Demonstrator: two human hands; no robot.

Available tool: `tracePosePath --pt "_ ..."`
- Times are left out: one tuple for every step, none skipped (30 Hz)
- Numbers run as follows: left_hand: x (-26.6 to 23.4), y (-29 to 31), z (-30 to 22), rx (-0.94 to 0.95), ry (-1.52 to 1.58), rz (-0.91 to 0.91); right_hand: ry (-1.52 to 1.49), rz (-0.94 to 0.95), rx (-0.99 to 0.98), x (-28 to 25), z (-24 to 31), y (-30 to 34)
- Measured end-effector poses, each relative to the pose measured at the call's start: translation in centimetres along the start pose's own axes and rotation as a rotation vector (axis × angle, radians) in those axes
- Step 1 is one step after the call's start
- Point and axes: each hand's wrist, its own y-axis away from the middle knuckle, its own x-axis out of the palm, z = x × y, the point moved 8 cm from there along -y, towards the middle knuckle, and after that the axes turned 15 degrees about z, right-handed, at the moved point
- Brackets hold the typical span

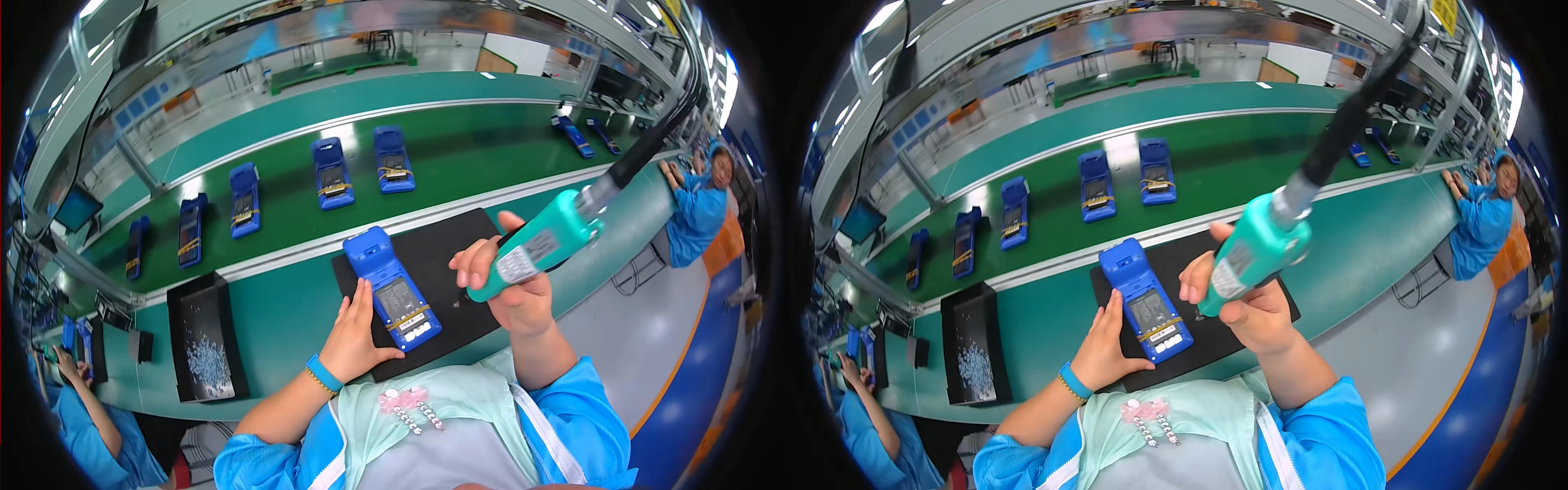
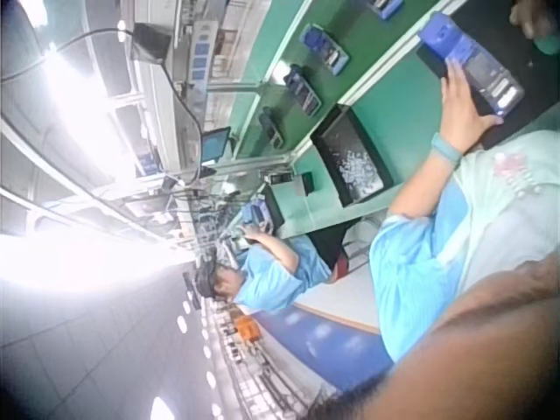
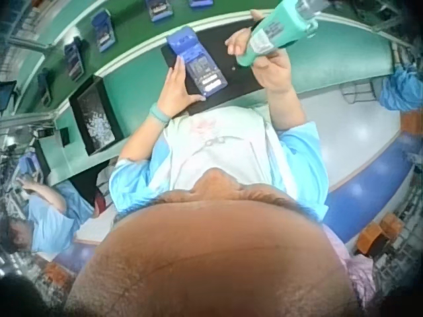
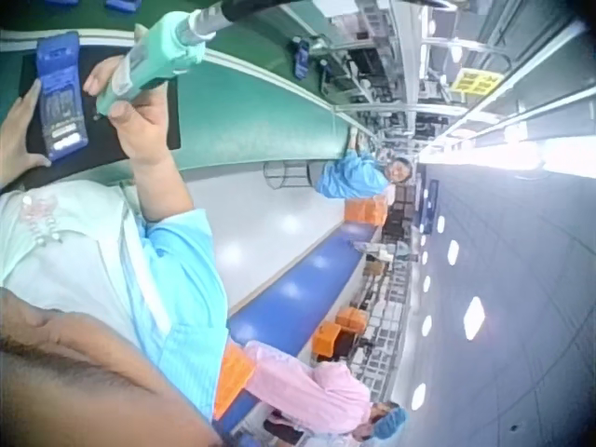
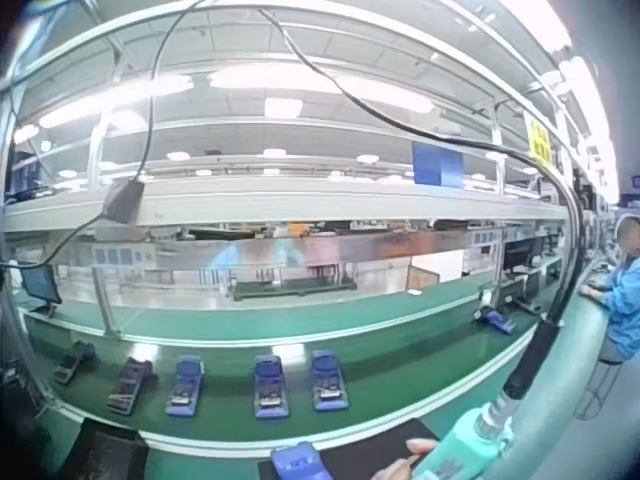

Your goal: The person screws components into a handheld electronic device with an electric screwdriver.

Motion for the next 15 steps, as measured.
tracePosePath --pt "0.0 0.1 0.2 0.004 0.01 -0.007 -0.053 0.027 0.093 0.6 -1.1 -0.2" --pt "0.1 0.2 0.3 0.01 0.019 -0.013 -0.103 0.053 0.186 1.1 -2.2 -0.3" --pt "0.1 0.1 0.4 0.015 0.03 -0.014 -0.134 0.097 0.213 1.3 -3.0 -0.2" --pt "0.0 0.1 0.5 0.011 0.039 -0.02 -0.107 0.118 0.249 1.6 -3.5 -0.3" --pt "0.1 0.0 0.5 0.021 0.033 -0.014 -0.098 0.128 0.295 1.7 -4.1 0.0" --pt "0.3 0.1 0.5 0.028 0.028 -0.008 -0.092 0.139 0.342 1.9 -4.7 0.3" --pt "0.2 0.0 0.7 0.021 0.037 -0.014 -0.097 0.146 0.351 2.0 -5.2 0.0" --pt "0.1 -0.1 0.6 0.035 0.03 -0.014 -0.142 0.145 0.282 2.2 -5.3 -0.5" --pt "0.1 -0.1 0.5 0.049 0.026 -0.015 -0.186 0.142 0.217 2.4 -5.3 -0.9" --pt "0.1 0.0 0.7 0.044 0.039 -0.021 -0.215 0.107 0.184 2.4 -5.4 -1.3" --pt "0.2 0.0 0.8 0.04 0.033 -0.014 -0.228 0.052 0.186 2.3 -5.7 -1.2" --pt "0.4 -0.2 0.6 0.043 0.028 -0.01 -0.232 -0.001 0.189 1.9 -5.7 -1.1" --pt "0.5 -0.2 0.6 0.048 0.043 -0.019 -0.225 0.007 0.203 1.9 -5.9 -1.2" --pt "0.7 -0.1 0.6 0.039 0.042 -0.006 -0.263 -0.025 0.196 1.5 -6.0 -1.2" --pt "0.6 -0.1 0.7 0.035 0.034 0.008 -0.297 -0.058 0.181 1.0 -6.1 -1.3"
